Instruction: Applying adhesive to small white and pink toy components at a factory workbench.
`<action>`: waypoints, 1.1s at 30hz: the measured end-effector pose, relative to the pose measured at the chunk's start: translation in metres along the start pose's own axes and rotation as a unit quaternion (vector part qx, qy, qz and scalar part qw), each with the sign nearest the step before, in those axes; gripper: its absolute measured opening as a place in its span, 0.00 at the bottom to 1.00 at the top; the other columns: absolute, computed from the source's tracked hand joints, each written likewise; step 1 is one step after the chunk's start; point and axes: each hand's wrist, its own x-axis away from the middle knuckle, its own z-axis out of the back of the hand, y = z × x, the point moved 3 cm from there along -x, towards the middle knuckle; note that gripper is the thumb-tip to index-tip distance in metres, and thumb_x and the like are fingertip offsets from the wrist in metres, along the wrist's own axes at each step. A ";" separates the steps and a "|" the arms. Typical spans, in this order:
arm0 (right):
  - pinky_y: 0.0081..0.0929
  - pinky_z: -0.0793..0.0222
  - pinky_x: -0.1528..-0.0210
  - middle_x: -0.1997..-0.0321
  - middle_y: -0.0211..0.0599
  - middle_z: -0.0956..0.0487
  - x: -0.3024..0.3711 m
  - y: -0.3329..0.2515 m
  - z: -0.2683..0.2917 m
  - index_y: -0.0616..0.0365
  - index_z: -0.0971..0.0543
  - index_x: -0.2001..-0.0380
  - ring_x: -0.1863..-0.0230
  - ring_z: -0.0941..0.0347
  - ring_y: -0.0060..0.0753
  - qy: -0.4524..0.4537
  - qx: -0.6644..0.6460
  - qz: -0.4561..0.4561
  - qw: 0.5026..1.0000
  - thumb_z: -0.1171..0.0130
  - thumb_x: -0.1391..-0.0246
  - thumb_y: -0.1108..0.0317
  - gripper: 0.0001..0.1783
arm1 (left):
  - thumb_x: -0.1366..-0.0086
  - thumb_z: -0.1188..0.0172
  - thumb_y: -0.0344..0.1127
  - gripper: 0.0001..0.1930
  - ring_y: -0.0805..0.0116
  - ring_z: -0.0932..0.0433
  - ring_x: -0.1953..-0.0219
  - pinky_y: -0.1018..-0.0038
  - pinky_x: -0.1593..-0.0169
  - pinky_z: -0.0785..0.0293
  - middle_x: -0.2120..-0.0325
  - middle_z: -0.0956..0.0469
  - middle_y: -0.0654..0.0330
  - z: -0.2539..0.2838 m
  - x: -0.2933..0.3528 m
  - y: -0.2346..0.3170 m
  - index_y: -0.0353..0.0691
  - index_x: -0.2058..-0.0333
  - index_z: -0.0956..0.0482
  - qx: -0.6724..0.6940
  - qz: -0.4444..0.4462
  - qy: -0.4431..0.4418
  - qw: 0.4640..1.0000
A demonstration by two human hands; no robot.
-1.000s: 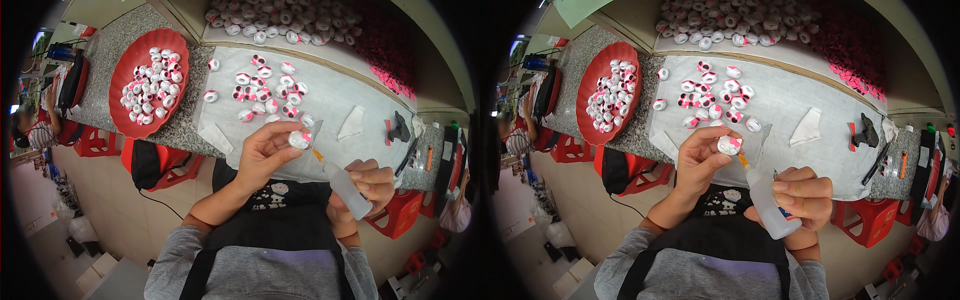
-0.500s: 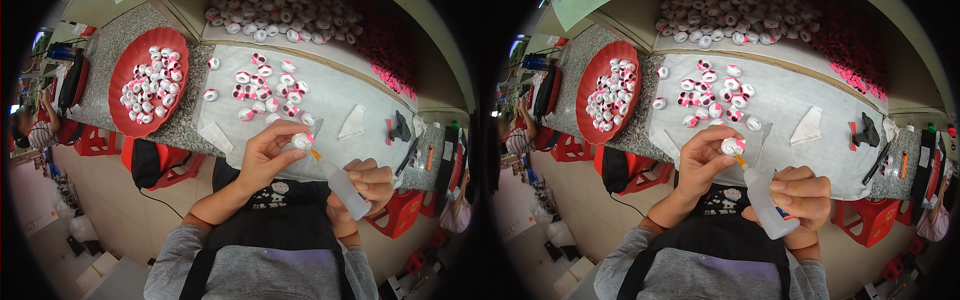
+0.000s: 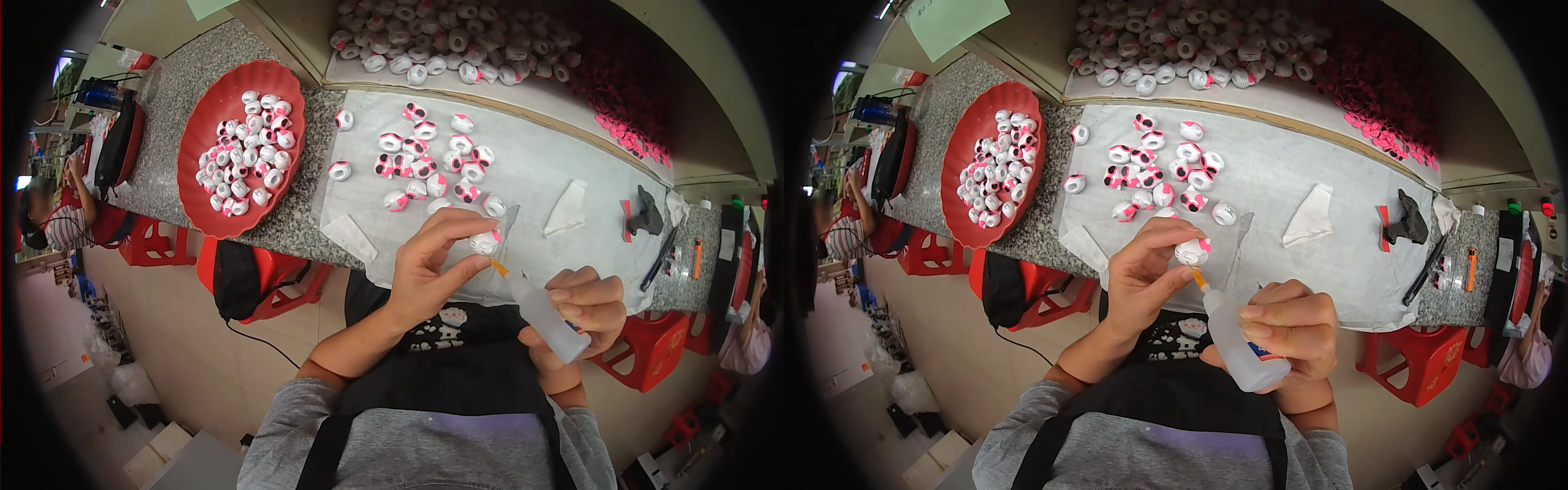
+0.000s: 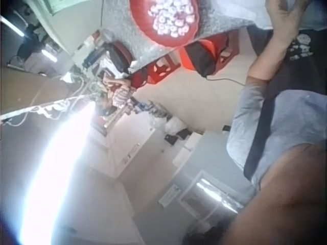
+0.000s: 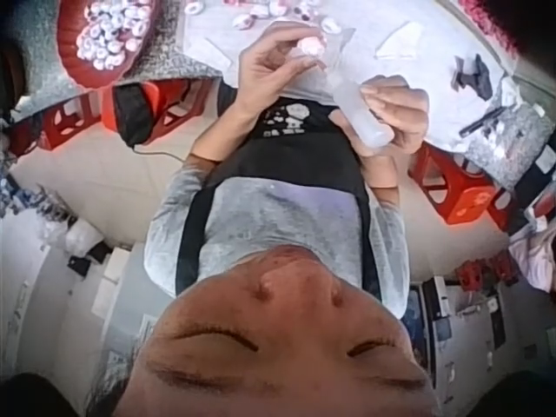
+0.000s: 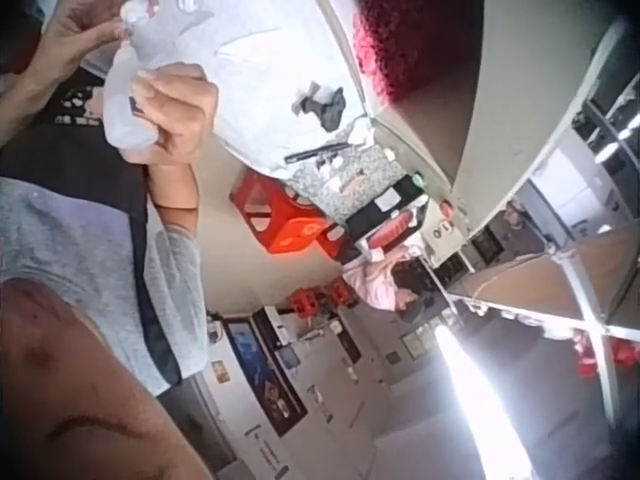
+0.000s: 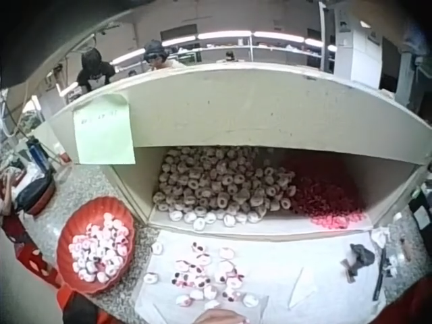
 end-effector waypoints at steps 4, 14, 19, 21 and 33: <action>0.14 0.42 0.82 0.75 0.32 0.36 0.001 -0.002 0.005 0.56 0.37 0.75 0.79 0.40 0.21 0.013 0.034 -0.003 0.999 0.34 0.73 0.66 0.22 | 0.55 0.48 0.17 0.17 0.68 0.37 0.59 0.74 0.54 0.42 0.64 0.35 0.55 -0.002 -0.002 0.000 0.32 0.63 0.32 -0.005 -0.014 0.001 1.000; 0.20 0.35 0.74 0.73 0.34 0.36 -0.038 0.053 0.058 0.60 0.37 0.73 0.75 0.35 0.26 0.044 0.018 -0.191 0.980 0.45 0.71 0.81 0.18 | 0.56 0.49 0.17 0.18 0.68 0.36 0.58 0.77 0.55 0.41 0.63 0.34 0.54 0.035 -0.006 0.009 0.30 0.62 0.34 0.002 -0.028 0.139 0.990; 0.21 0.36 0.75 0.77 0.38 0.32 -0.093 0.116 0.088 0.64 0.34 0.77 0.77 0.34 0.29 -0.021 0.064 -0.253 0.965 0.46 0.64 0.74 0.09 | 0.55 0.49 0.17 0.19 0.70 0.35 0.59 0.79 0.56 0.40 0.63 0.34 0.55 0.034 -0.007 0.013 0.31 0.61 0.34 0.023 -0.025 0.149 0.988; 0.28 0.36 0.73 0.78 0.47 0.29 -0.109 0.144 0.095 0.67 0.30 0.76 0.77 0.33 0.40 -0.068 0.558 -0.194 0.804 0.44 0.64 0.67 0.13 | 0.55 0.49 0.17 0.19 0.70 0.35 0.59 0.79 0.56 0.40 0.63 0.34 0.55 0.033 -0.005 0.012 0.31 0.61 0.34 0.008 -0.028 0.143 0.989; 0.18 0.41 0.79 0.78 0.38 0.27 -0.109 0.099 0.068 0.64 0.29 0.80 0.81 0.34 0.24 -0.041 0.297 -0.196 0.934 0.46 0.62 0.71 0.06 | 0.55 0.49 0.17 0.20 0.72 0.33 0.61 0.80 0.59 0.38 0.63 0.33 0.54 0.020 -0.011 0.010 0.31 0.60 0.36 0.028 -0.003 0.140 0.990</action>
